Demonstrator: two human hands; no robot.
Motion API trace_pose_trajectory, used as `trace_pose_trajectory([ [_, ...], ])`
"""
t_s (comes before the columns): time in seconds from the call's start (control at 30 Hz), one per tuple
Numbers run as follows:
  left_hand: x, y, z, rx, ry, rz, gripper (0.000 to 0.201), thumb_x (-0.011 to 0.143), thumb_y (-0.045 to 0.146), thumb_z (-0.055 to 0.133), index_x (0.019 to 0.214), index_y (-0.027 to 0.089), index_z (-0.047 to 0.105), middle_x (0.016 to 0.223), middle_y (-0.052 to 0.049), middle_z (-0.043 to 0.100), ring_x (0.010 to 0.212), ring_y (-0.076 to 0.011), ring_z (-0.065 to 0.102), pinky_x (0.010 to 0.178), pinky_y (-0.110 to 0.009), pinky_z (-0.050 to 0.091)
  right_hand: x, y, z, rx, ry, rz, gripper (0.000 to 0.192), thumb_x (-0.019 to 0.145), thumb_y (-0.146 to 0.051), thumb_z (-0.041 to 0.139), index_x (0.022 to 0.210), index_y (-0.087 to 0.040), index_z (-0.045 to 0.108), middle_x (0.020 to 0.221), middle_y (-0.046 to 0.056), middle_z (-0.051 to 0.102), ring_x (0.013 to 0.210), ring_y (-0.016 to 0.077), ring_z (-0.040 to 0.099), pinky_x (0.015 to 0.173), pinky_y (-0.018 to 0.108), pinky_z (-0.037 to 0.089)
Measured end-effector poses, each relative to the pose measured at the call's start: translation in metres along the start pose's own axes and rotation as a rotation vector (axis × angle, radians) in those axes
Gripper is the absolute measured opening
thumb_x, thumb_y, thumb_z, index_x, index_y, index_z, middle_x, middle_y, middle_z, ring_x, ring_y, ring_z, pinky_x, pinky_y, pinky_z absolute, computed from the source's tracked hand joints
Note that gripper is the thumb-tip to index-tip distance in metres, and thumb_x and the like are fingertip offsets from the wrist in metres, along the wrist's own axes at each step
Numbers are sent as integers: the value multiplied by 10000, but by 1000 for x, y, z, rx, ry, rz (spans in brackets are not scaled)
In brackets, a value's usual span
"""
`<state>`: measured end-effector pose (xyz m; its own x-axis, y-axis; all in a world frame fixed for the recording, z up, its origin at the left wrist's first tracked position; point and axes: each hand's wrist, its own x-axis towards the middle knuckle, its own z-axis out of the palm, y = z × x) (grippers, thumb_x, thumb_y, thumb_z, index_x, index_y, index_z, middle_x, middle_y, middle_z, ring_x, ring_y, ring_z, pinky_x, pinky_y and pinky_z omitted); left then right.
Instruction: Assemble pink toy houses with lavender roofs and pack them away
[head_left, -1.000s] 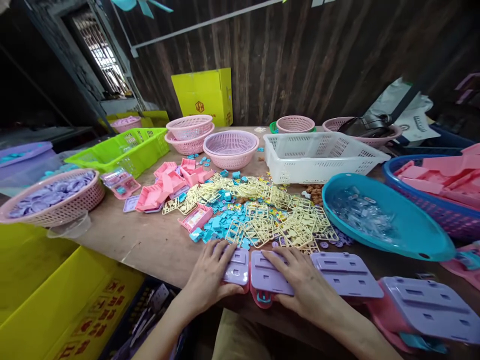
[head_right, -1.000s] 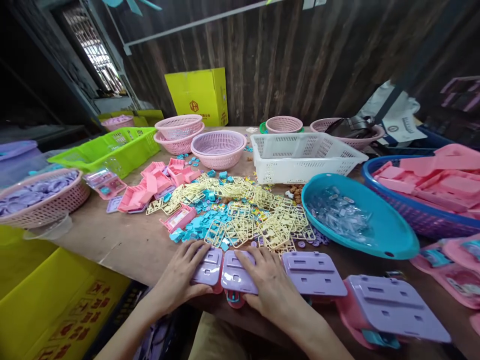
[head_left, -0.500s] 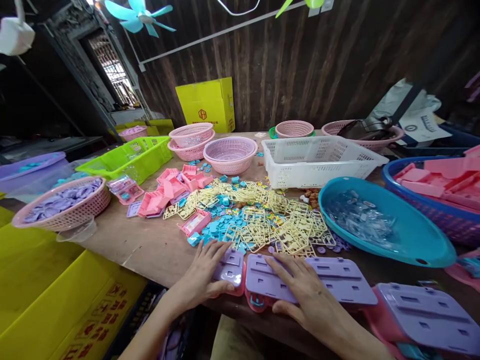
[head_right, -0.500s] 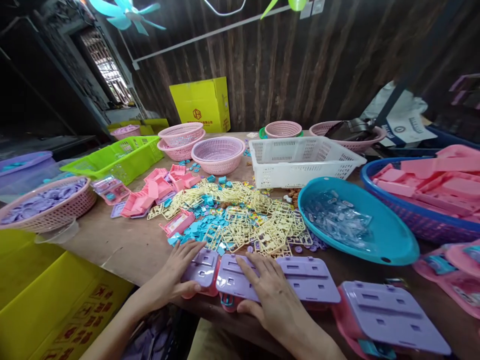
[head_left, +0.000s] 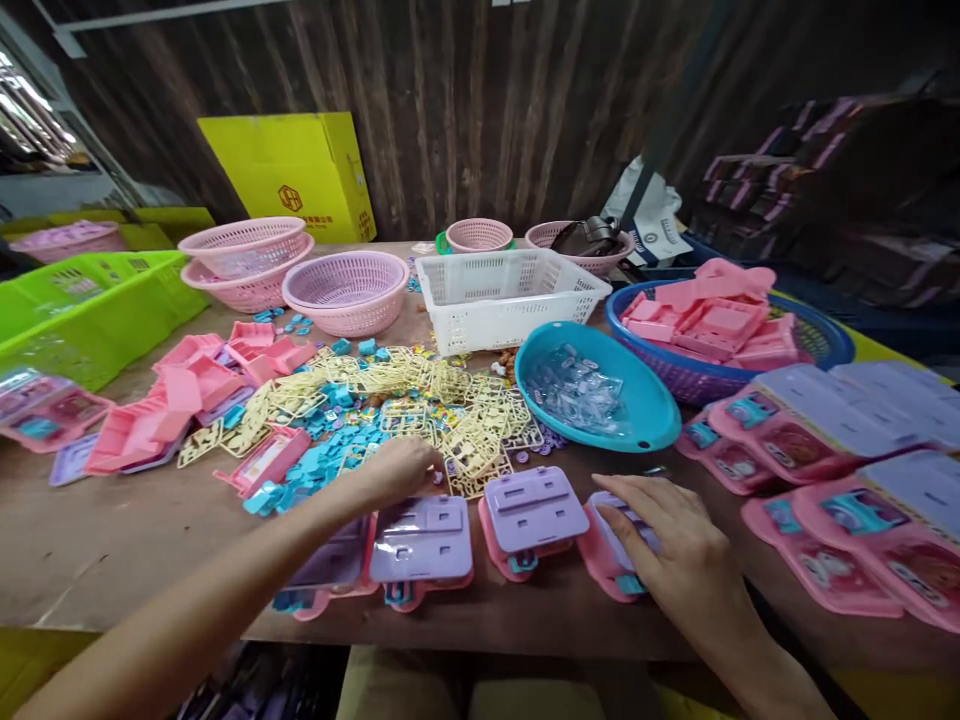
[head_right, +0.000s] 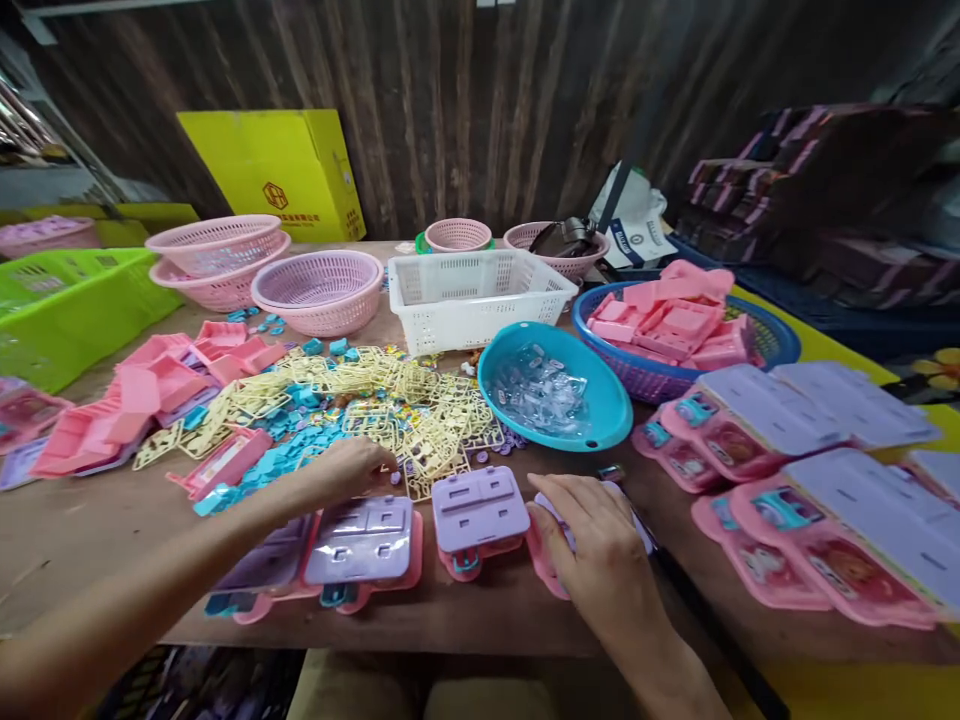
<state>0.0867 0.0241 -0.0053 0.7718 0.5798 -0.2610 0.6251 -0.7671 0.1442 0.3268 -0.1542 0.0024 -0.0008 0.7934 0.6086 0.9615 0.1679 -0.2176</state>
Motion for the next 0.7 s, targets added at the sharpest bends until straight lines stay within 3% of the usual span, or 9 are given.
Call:
trace_pose_trajectory([
  [0.1,21,0,5,128,-97,37,139,707,170,597,774,193,716,686,-71,676,669,-198,613,584,-255,423,-8,9,-9,-35,26,15,191,895,-265,464,985,-205,621,875,54,703,822,218,641,762,368,470],
  [0.3,39,3,10,203,-165,31,72,675,179,644,704,170,709,657,-76,669,606,-169,587,557,-234,402,-21,16,-12,-2,113,49,142,878,-191,497,937,-197,626,817,32,700,773,177,644,749,316,475],
  [0.4,37,-2,-5,189,-187,2,103,678,243,661,742,176,706,666,-55,665,605,-157,578,534,-224,377,-29,12,-14,49,187,91,130,854,-156,533,928,-183,636,781,26,693,735,155,642,739,282,478],
  [0.47,28,5,-23,120,-137,-30,118,710,257,639,765,170,696,632,-31,647,573,-136,560,516,-216,355,-34,3,-16,128,215,144,144,838,-128,548,929,-185,643,762,22,688,705,142,640,719,252,484],
  [0.53,15,26,-40,-15,-55,-12,141,754,278,606,790,164,681,583,3,618,510,-101,528,495,-202,339,-39,-12,-15,286,206,213,170,829,-114,550,939,-201,646,768,17,690,700,134,646,697,226,494],
  [0.6,-1,61,-49,-148,1,70,164,776,317,594,804,172,666,550,33,597,458,-74,502,476,-187,335,-43,-30,-11,558,128,351,189,846,-152,536,994,-216,635,778,12,687,675,125,647,644,209,505],
  [0.7,-18,119,-41,-132,37,320,194,808,336,574,899,176,636,596,28,626,480,-93,542,473,-199,353,-49,-51,0,1134,-88,670,254,886,-342,494,1080,-213,595,761,8,655,556,103,605,512,201,489],
])
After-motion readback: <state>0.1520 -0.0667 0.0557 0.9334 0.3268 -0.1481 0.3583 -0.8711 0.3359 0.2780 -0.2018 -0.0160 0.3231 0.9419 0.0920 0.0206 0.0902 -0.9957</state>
